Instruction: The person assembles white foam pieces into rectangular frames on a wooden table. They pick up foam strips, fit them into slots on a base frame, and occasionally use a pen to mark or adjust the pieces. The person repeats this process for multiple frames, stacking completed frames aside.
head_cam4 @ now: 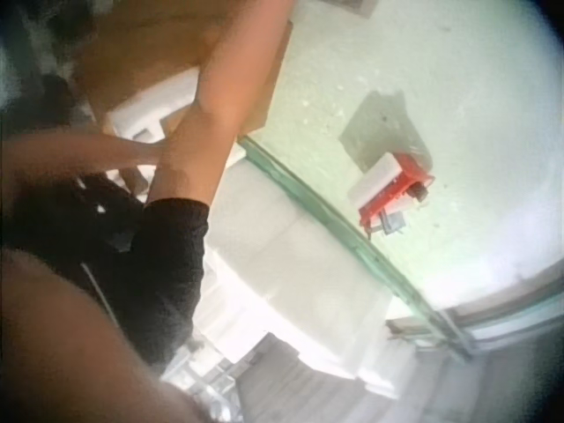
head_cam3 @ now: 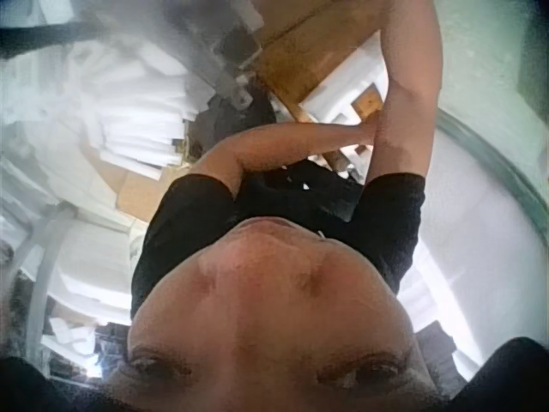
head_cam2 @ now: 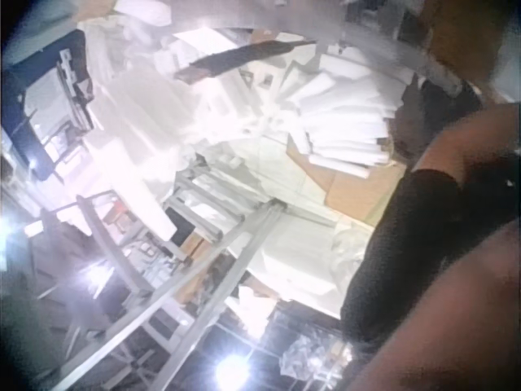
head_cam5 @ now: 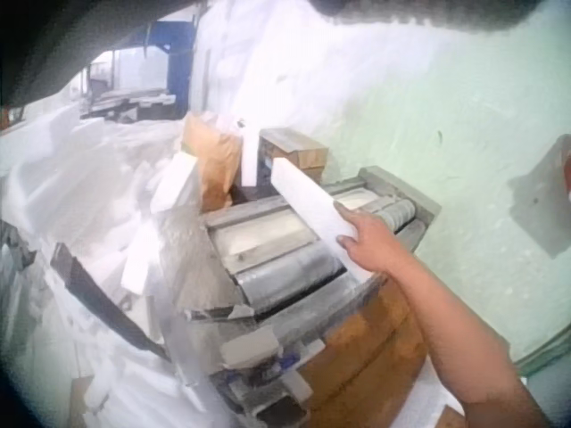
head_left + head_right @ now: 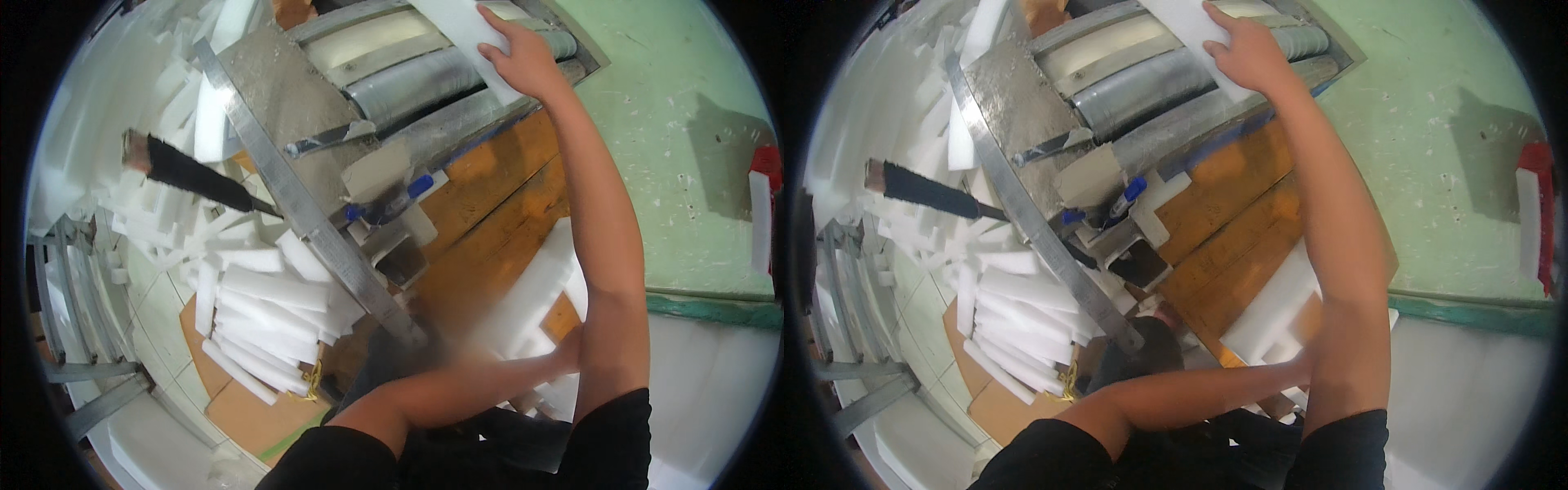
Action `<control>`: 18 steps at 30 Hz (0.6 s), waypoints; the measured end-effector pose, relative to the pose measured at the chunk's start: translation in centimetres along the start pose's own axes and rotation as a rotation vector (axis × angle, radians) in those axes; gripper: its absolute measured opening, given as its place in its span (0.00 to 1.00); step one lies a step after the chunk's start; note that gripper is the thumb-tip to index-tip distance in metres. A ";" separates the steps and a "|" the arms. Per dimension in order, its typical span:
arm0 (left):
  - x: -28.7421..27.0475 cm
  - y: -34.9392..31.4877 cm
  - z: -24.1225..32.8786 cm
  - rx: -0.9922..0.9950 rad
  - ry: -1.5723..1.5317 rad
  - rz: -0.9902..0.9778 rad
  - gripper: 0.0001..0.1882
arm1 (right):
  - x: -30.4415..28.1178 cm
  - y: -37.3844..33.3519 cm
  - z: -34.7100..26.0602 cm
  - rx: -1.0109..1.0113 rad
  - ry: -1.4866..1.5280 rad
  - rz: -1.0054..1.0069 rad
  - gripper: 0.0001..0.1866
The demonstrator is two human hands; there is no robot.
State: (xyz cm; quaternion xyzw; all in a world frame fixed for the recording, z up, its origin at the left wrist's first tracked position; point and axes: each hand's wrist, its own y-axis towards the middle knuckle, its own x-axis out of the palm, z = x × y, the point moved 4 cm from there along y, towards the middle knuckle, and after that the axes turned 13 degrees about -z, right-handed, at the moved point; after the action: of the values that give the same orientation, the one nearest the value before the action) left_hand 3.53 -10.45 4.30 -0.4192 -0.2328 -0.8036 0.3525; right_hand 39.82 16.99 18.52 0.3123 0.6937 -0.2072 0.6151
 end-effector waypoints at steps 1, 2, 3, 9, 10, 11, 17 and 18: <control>-0.3 0.3 -1.0 0.037 -0.031 0.018 0.29 | 0.2 1.5 -0.1 -0.001 0.044 -0.031 0.41; -0.2 0.4 -1.6 0.067 -0.064 0.023 0.30 | -0.1 2.4 0.1 -0.023 0.023 0.027 0.38; 0.1 0.6 -2.4 0.066 -0.075 -0.006 0.30 | -0.3 3.2 0.2 -0.046 0.001 0.086 0.36; -1.0 -0.4 -2.1 0.019 0.108 -0.153 0.30 | 0.5 7.7 -1.2 0.025 0.193 0.260 0.32; -1.1 -0.5 -2.2 0.010 0.119 -0.170 0.30 | 0.9 8.1 -0.9 0.040 0.234 0.303 0.32; -1.1 -0.6 -2.5 -0.004 0.138 -0.190 0.30 | 1.0 8.5 -0.6 0.097 0.253 0.301 0.32; -0.4 -0.1 -3.3 -0.039 0.250 -0.268 0.30 | 1.4 7.8 1.3 0.229 0.336 0.876 0.32; -0.1 0.2 -3.5 -0.042 0.273 -0.280 0.30 | 0.5 6.8 3.0 0.216 0.568 0.965 0.32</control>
State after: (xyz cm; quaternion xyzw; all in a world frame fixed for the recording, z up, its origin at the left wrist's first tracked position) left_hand 1.91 -12.85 2.30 -0.2772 -0.2218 -0.8989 0.2568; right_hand 46.67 19.92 18.22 0.6984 0.5853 0.1197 0.3941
